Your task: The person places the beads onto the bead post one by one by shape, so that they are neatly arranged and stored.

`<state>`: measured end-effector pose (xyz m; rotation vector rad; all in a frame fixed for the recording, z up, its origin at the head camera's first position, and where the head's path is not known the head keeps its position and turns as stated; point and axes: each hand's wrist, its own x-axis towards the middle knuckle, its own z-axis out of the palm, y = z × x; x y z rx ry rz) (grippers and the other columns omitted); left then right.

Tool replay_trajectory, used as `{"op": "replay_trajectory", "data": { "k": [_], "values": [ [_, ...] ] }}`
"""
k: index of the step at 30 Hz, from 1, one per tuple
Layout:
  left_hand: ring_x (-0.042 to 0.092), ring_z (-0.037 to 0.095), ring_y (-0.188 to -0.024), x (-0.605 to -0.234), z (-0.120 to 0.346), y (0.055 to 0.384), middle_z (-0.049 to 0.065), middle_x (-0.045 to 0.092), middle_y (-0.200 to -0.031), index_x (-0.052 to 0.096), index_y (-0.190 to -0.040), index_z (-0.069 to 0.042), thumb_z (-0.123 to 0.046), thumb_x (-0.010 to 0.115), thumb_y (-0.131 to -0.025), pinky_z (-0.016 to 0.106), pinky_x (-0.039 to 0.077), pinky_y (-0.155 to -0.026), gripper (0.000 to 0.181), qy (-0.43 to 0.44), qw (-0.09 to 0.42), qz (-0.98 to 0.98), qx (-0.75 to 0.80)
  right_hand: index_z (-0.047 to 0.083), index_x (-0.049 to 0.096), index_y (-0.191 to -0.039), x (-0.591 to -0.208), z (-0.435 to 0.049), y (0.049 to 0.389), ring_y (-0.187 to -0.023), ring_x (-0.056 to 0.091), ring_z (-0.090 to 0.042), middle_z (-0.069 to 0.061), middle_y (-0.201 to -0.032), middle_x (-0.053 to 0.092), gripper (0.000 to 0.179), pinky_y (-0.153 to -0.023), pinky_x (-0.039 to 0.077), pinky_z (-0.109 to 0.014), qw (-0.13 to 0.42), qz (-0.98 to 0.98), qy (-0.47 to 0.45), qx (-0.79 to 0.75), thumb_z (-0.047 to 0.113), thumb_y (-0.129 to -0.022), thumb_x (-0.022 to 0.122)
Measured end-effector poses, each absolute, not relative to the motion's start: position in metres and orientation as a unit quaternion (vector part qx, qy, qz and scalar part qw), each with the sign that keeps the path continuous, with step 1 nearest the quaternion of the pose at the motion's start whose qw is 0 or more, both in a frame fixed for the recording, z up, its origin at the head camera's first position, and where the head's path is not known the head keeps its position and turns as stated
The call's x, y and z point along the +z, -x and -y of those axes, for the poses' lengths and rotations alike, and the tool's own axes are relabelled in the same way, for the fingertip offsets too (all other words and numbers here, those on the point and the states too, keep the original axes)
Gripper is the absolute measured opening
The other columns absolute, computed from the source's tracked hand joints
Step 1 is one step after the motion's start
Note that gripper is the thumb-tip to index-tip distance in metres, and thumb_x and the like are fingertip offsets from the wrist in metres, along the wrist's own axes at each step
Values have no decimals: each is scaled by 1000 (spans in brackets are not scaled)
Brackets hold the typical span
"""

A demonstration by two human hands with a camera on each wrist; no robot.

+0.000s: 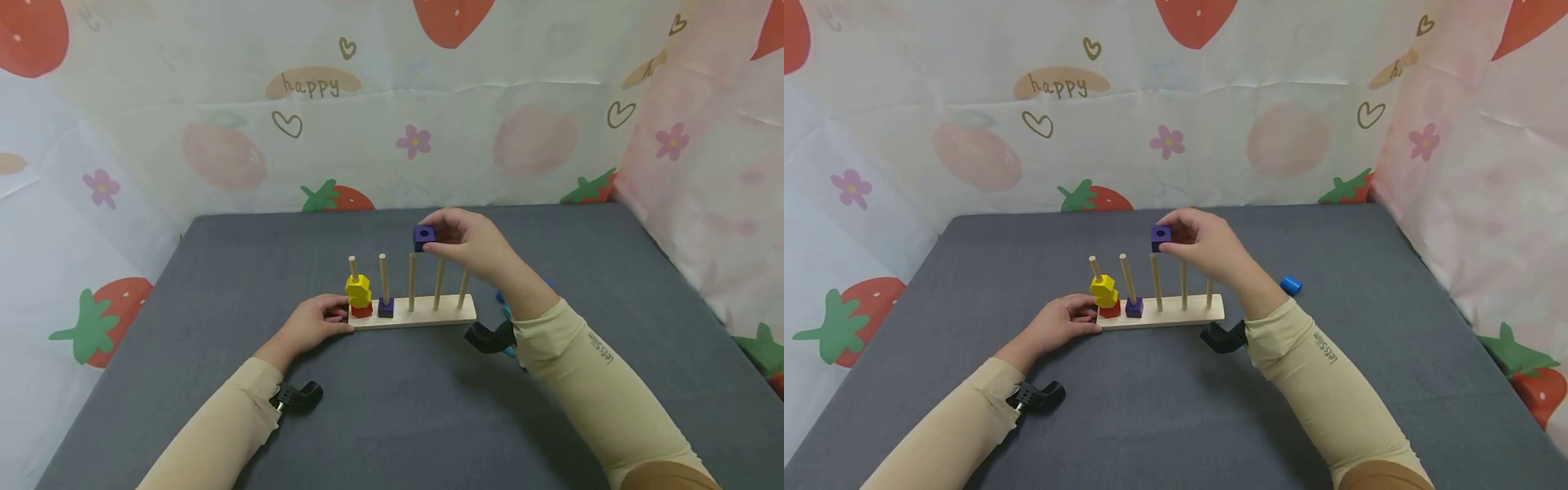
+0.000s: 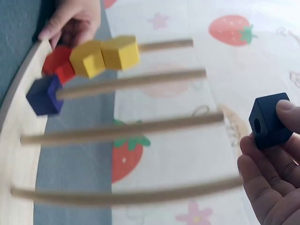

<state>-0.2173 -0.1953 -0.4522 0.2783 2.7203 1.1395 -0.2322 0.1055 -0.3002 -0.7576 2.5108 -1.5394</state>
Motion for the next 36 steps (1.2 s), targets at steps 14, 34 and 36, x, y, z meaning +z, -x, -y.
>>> {"op": "replay_trajectory", "data": {
  "k": [14,34,36],
  "values": [
    [58,13,-93,-453,195,218,1,60,-111,58,-122,-13,-32,76,-74,35,48,-86,55,-101,84,-911,392,11,60,-111,-307,-64,229,-91,61,-14,-3,-102,62,27,-83,49,-29,54,-831,244,-496,13,-84,66],
    [58,13,-94,-455,197,219,-2,60,-107,59,-122,-14,-35,75,-73,35,48,-86,55,-105,87,-908,396,17,60,-109,-318,-46,228,-89,59,-12,1,-100,61,23,-80,49,-31,52,-843,203,-496,19,-86,64],
    [58,13,-94,-456,198,219,-1,60,-108,58,-122,-14,-36,75,-73,36,48,-86,56,-109,87,-908,396,17,60,-109,-319,-45,228,-89,59,-12,2,-100,62,23,-80,49,-31,54,-843,202,-495,19,-86,64]
  ]
}}
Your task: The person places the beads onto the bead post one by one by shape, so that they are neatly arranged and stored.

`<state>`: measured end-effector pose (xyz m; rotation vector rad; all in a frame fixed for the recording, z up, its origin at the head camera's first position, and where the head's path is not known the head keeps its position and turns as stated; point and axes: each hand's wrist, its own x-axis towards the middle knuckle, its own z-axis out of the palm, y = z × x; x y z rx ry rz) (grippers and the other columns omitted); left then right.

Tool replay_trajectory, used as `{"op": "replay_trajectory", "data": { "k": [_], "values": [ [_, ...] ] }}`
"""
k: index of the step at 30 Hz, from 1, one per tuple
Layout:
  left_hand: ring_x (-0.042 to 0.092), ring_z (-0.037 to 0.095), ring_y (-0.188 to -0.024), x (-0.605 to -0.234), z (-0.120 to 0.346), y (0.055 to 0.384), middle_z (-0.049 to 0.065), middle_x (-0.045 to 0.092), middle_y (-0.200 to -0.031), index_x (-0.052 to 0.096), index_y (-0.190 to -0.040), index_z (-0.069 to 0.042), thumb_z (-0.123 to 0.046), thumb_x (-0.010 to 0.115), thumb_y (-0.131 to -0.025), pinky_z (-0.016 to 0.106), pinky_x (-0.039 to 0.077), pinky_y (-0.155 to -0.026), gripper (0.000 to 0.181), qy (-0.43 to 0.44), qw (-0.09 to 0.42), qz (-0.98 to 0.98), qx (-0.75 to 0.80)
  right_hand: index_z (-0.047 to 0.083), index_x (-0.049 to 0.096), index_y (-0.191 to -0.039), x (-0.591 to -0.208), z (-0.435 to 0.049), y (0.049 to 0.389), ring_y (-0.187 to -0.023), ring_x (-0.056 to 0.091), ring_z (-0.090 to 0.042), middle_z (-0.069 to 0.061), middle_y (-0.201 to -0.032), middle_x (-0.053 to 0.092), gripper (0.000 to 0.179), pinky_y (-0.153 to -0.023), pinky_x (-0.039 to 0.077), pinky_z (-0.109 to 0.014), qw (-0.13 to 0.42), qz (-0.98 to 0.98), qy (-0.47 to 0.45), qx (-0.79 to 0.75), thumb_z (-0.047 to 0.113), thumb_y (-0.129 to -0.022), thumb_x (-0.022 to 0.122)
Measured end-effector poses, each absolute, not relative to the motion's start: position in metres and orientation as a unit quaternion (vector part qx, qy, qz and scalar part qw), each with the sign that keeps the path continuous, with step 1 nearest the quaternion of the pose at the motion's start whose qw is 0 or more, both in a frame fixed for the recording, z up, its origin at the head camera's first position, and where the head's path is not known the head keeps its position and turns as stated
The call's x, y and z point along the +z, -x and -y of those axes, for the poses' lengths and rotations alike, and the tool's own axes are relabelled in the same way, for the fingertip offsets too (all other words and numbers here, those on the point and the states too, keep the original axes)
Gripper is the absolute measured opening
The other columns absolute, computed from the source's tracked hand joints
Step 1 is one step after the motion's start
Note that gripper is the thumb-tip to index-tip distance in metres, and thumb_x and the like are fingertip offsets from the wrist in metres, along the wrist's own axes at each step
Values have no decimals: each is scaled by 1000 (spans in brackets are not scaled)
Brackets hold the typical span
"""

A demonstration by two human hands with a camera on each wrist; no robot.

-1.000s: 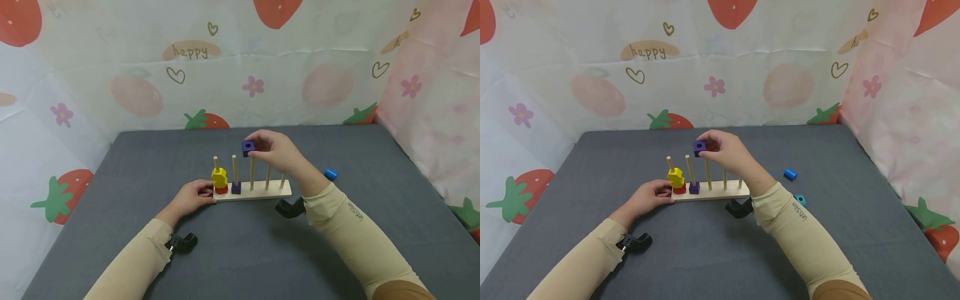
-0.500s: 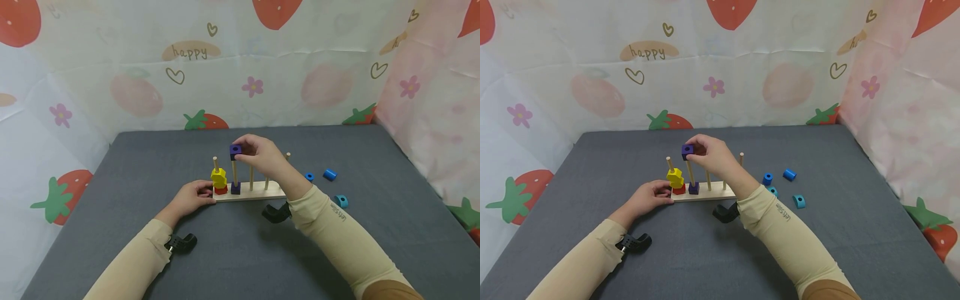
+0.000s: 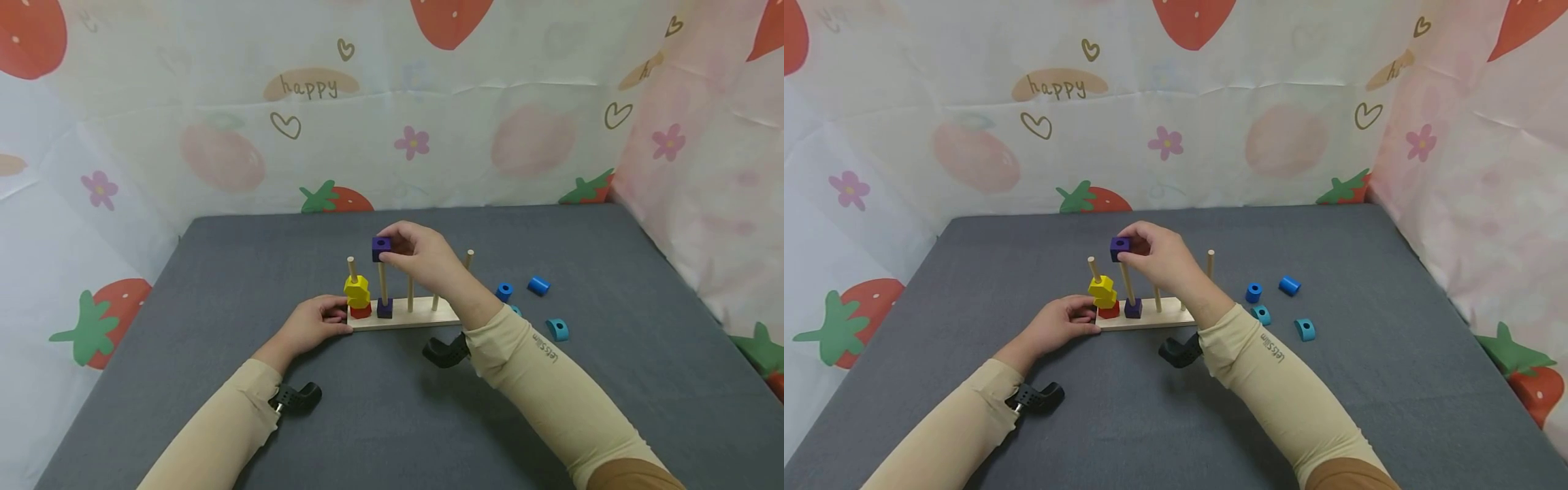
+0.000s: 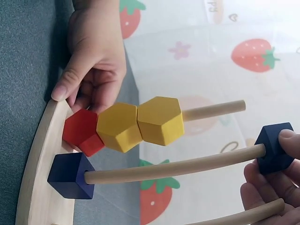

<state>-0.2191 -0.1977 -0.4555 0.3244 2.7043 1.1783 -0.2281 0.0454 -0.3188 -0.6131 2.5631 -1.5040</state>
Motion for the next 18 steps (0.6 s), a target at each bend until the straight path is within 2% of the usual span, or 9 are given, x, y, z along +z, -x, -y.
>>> {"op": "replay_trajectory", "data": {
  "k": [7,18],
  "values": [
    [57,13,-94,-455,198,220,-1,60,-108,58,-122,-15,-37,75,-73,36,47,-87,56,-105,93,-906,399,17,60,-110,-326,-44,227,-91,59,-12,1,-102,62,24,-81,49,-31,67,-850,201,-482,17,-86,65],
    [57,13,-93,-454,195,218,0,60,-109,58,-122,-14,-35,75,-74,36,47,-87,55,-103,84,-910,393,17,57,-112,-345,-40,223,-90,57,-13,3,-100,61,28,-79,49,-31,51,-853,170,-491,20,-85,65]
  ]
}}
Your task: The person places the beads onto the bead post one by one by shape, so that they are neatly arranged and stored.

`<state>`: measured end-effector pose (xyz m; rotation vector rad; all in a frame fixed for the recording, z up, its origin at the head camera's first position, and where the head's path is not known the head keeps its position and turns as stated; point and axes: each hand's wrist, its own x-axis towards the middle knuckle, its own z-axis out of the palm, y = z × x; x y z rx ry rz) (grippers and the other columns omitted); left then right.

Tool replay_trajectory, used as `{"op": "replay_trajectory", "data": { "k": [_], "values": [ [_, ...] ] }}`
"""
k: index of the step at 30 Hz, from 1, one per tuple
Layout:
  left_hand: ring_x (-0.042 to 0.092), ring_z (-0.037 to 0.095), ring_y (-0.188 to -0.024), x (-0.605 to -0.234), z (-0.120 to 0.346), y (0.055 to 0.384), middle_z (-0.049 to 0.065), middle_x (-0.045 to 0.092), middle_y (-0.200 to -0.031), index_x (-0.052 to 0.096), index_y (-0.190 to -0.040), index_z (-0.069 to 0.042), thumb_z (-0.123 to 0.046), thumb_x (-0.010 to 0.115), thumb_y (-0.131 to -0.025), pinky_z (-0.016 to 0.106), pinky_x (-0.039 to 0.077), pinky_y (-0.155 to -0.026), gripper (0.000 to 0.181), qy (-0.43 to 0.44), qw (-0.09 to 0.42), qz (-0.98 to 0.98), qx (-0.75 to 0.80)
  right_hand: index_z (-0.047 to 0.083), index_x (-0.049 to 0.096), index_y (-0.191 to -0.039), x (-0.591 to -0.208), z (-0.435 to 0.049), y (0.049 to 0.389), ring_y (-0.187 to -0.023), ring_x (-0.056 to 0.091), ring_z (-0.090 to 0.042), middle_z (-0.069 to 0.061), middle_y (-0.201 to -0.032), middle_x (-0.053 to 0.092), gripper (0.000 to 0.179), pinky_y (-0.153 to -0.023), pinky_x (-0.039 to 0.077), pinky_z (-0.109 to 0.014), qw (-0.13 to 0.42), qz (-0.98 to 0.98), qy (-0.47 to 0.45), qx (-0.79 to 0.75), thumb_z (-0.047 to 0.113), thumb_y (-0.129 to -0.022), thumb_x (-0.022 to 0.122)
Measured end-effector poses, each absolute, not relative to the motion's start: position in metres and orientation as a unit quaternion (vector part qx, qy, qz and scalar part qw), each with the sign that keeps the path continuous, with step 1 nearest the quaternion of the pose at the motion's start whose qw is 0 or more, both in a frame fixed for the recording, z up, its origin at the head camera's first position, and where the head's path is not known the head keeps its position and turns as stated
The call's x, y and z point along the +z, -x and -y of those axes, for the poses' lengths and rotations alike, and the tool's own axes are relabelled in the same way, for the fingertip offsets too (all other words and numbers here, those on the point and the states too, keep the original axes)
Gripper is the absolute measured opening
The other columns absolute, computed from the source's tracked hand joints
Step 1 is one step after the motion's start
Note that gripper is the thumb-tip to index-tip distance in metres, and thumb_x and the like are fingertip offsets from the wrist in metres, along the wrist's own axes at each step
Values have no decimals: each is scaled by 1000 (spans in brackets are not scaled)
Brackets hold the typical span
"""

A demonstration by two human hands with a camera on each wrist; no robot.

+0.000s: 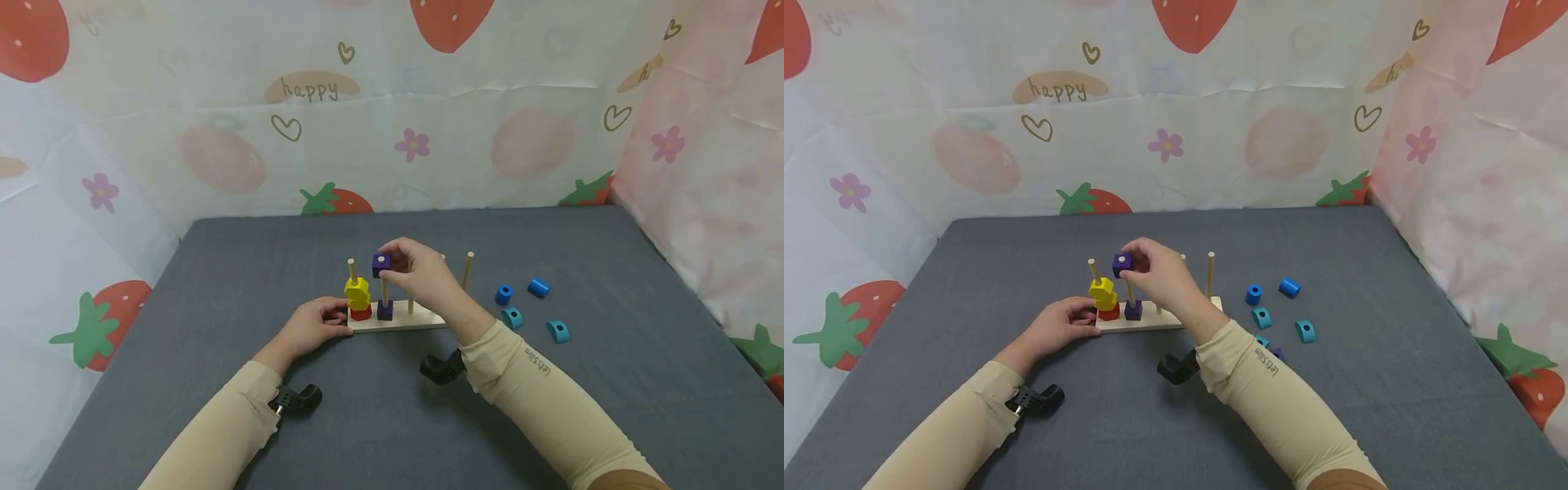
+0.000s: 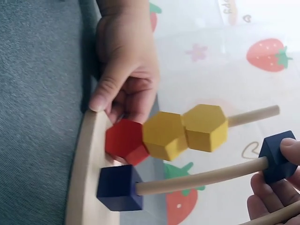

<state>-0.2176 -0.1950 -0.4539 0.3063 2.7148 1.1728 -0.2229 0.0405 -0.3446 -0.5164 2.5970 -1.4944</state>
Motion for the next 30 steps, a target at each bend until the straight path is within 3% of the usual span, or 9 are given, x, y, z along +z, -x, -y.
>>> {"op": "replay_trajectory", "data": {
  "k": [12,17,30],
  "values": [
    [58,13,-94,-455,195,218,0,60,-109,59,-122,-15,-33,75,-74,35,48,-87,54,-105,85,-908,396,16,39,-124,-363,-38,220,-91,57,-15,-1,-104,60,52,-82,49,-33,24,-839,131,-527,15,-81,70],
    [58,13,-94,-454,194,218,0,60,-109,59,-122,-15,-33,75,-74,36,48,-87,53,-101,85,-910,393,12,38,-126,-368,-36,220,-89,58,-15,-1,-102,61,56,-83,49,-33,23,-836,118,-535,14,-80,71],
    [58,13,-93,-454,195,218,-1,60,-109,59,-122,-16,-33,75,-74,35,47,-87,54,-96,91,-909,396,11,54,-104,-390,-35,220,-98,59,-17,-4,-101,61,29,-87,46,-36,48,-834,84,-544,17,-81,71]
  ]
}}
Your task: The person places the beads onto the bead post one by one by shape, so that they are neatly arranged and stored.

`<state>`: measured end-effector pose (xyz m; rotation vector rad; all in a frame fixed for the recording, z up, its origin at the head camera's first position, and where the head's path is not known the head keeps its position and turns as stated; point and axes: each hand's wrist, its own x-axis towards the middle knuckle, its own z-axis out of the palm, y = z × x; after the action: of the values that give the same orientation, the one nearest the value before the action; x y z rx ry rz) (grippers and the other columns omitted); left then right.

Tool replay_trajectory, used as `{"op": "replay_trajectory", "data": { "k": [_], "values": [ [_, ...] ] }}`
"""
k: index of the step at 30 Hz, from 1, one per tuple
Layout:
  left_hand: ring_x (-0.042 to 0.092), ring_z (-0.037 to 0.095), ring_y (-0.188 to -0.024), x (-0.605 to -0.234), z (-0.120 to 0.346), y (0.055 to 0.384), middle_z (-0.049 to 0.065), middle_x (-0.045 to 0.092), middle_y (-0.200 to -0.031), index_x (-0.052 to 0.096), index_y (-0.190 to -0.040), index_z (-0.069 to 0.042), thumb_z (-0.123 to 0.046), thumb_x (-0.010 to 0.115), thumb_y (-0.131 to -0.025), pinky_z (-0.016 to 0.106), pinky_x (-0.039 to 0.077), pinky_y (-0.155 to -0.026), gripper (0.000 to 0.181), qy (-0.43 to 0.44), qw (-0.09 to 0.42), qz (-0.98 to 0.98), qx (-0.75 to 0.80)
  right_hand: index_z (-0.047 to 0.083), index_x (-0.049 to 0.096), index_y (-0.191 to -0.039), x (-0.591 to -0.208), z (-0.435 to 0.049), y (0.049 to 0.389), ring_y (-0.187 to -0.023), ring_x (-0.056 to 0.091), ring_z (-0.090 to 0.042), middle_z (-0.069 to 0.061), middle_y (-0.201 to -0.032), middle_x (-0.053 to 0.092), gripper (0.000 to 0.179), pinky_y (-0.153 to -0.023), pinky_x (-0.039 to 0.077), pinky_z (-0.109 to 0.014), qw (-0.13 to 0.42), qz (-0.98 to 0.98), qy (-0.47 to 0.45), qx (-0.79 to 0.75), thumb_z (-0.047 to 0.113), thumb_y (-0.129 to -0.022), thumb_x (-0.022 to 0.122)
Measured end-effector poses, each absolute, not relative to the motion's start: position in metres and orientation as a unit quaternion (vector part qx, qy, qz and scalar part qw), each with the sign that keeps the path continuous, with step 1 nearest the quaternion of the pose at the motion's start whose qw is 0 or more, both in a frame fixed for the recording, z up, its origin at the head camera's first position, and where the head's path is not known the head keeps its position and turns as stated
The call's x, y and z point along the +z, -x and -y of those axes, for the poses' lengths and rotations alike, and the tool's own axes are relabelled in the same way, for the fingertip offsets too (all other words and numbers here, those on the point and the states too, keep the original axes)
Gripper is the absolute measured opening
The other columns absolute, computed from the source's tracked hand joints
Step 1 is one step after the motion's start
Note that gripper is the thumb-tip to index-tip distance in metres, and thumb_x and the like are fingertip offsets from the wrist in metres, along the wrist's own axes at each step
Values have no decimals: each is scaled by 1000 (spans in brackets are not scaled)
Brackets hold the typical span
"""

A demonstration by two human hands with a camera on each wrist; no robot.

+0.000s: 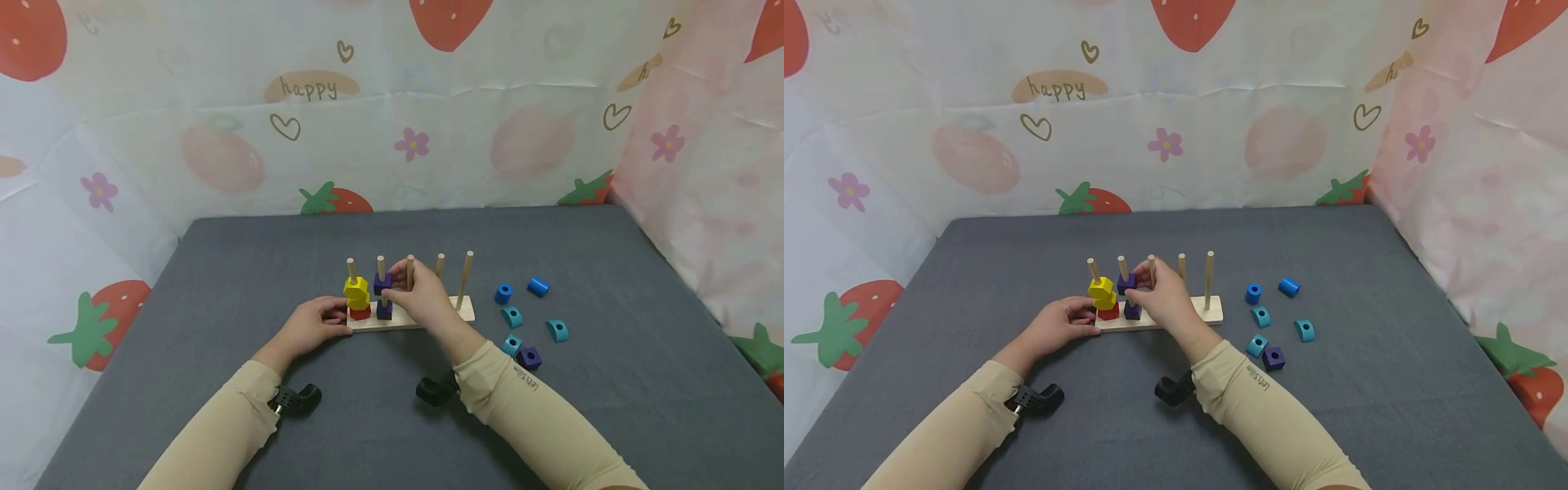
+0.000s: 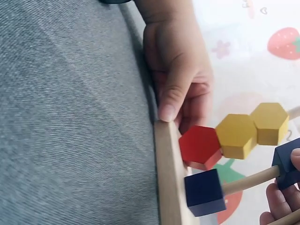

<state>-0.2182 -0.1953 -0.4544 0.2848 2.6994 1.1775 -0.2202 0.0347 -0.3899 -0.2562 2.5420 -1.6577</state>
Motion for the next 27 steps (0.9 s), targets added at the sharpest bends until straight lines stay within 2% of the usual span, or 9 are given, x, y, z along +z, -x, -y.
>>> {"op": "replay_trajectory", "data": {
  "k": [13,27],
  "values": [
    [58,14,-95,-455,195,219,1,59,-111,58,-123,-13,-33,75,-74,35,48,-87,55,-102,87,-911,391,12,57,-103,-411,-37,219,-101,58,-20,-4,-103,62,27,-88,44,-41,73,-835,63,-541,16,-80,71],
    [59,14,-95,-454,194,217,1,59,-113,58,-123,-13,-32,75,-75,35,48,-87,55,-97,84,-912,389,9,56,-100,-420,-35,219,-96,59,-21,-6,-99,62,25,-85,46,-39,68,-839,62,-536,11,-80,71]
  ]
}}
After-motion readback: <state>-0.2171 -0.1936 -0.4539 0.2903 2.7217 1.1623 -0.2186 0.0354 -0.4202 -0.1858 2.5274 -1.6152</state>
